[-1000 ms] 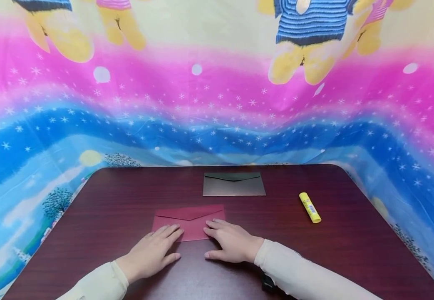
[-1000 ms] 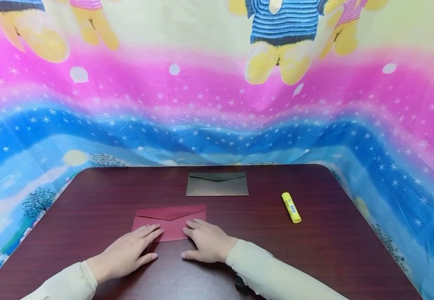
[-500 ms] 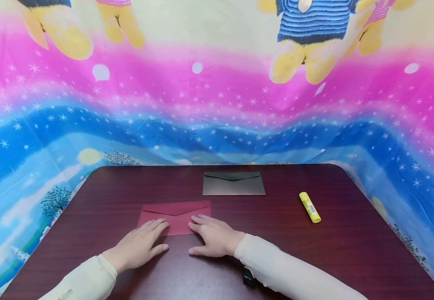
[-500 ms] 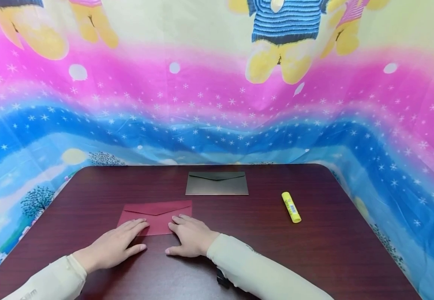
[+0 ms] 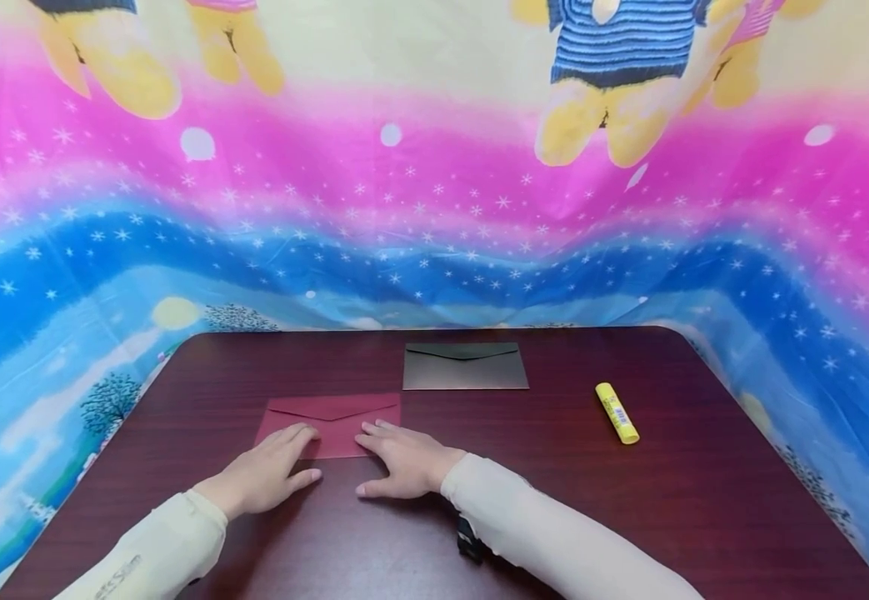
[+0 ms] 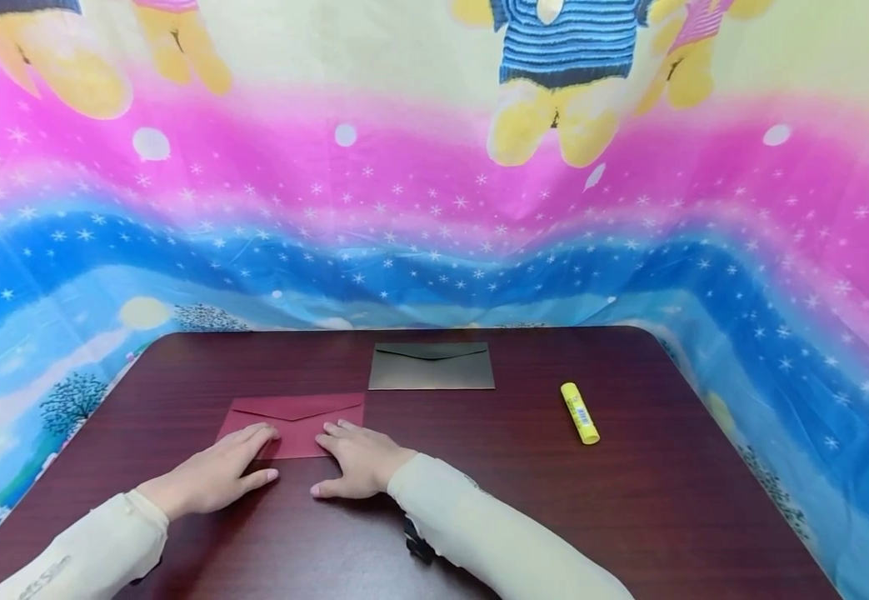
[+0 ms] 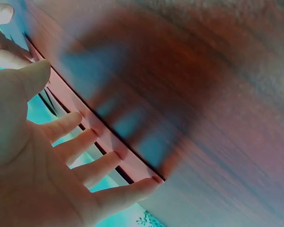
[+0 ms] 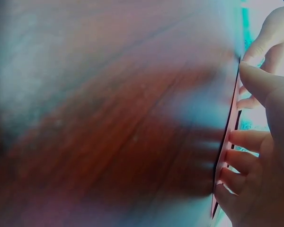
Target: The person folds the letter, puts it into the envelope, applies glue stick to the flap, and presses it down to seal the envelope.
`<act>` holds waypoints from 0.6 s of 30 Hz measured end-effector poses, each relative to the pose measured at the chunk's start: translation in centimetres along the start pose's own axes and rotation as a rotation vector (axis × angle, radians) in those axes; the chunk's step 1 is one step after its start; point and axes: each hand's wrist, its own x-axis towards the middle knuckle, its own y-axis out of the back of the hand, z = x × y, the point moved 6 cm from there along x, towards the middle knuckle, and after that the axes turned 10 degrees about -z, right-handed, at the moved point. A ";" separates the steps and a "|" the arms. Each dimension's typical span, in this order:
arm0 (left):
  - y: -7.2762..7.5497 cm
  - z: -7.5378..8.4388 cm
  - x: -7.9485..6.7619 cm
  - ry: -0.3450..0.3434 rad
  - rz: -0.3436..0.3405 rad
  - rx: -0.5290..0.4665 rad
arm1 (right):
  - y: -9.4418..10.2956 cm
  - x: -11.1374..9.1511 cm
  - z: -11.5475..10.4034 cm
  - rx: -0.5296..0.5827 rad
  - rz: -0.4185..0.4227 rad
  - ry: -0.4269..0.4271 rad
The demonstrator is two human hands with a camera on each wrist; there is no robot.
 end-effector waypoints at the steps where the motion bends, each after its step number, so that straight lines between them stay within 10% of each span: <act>1: 0.0 -0.1 0.2 0.000 0.002 -0.002 | 0.0 0.1 0.1 0.006 0.002 0.001; 18: 0.8 -1.1 2.9 0.052 -0.017 0.009 | 1.0 2.1 0.4 -0.146 0.005 -0.107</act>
